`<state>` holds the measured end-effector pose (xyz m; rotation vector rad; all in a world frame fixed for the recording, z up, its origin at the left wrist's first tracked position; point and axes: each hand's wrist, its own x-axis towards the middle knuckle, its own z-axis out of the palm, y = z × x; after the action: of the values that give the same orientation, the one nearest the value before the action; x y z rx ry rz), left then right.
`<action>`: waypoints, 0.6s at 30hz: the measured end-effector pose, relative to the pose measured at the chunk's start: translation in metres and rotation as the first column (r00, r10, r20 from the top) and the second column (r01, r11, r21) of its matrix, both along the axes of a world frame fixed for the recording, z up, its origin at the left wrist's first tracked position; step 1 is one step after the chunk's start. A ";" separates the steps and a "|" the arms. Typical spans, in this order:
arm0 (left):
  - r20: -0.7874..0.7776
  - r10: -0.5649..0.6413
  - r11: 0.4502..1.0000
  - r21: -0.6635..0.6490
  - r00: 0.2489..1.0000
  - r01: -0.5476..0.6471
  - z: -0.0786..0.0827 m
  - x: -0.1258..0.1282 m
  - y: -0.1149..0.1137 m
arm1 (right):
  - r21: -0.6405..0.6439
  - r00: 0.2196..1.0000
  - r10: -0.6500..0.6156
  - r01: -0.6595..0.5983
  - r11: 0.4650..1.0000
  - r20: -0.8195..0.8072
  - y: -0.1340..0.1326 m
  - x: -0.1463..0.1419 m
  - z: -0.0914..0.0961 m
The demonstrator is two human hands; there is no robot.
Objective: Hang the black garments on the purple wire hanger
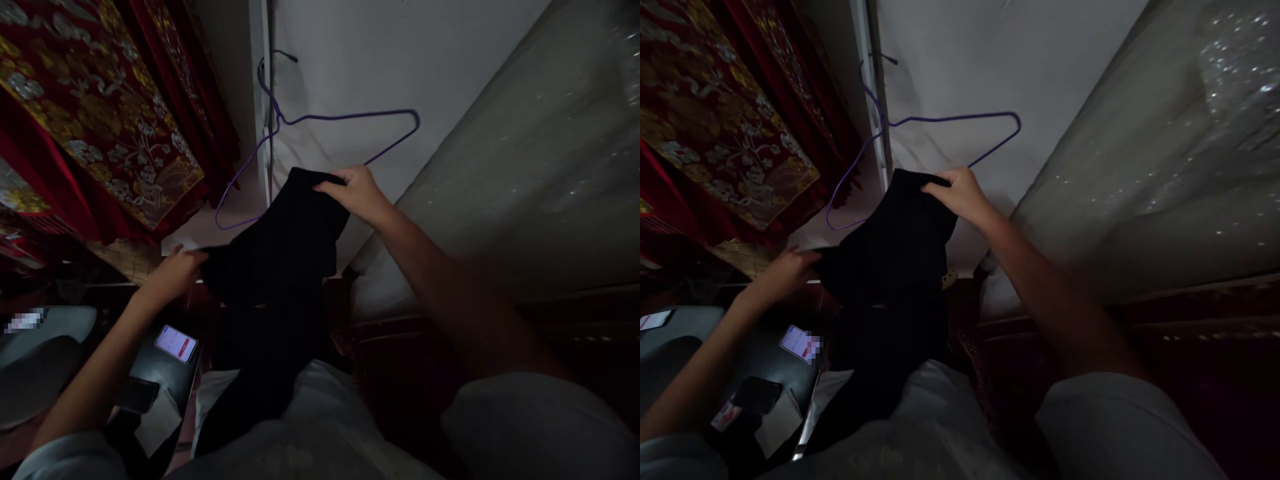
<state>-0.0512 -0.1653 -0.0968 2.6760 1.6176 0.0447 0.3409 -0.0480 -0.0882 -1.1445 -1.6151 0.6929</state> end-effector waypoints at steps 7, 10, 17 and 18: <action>0.418 -0.119 0.941 0.336 0.901 -0.032 0.046 0.030 0.049 | -0.050 0.999 0.006 -0.009 0.999 -0.051 -0.020 0.001 0.017; 0.549 -0.169 0.943 0.330 0.819 -0.027 0.059 0.054 0.054 | -0.021 0.995 -0.008 0.006 1.000 -0.100 -0.015 0.001 0.009; 0.581 -0.253 0.816 0.557 0.774 -0.151 0.081 0.057 0.036 | 0.090 0.996 0.034 -0.042 0.995 0.080 -0.019 0.007 -0.005; 0.616 -0.255 0.806 0.561 0.746 -0.188 0.084 0.052 0.032 | 0.112 0.995 0.030 -0.041 0.993 0.097 -0.021 0.008 -0.005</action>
<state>0.0010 -0.1329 -0.0130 2.5121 1.4279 1.5781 0.3489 -0.0689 -0.0935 -1.0822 -1.7364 0.5683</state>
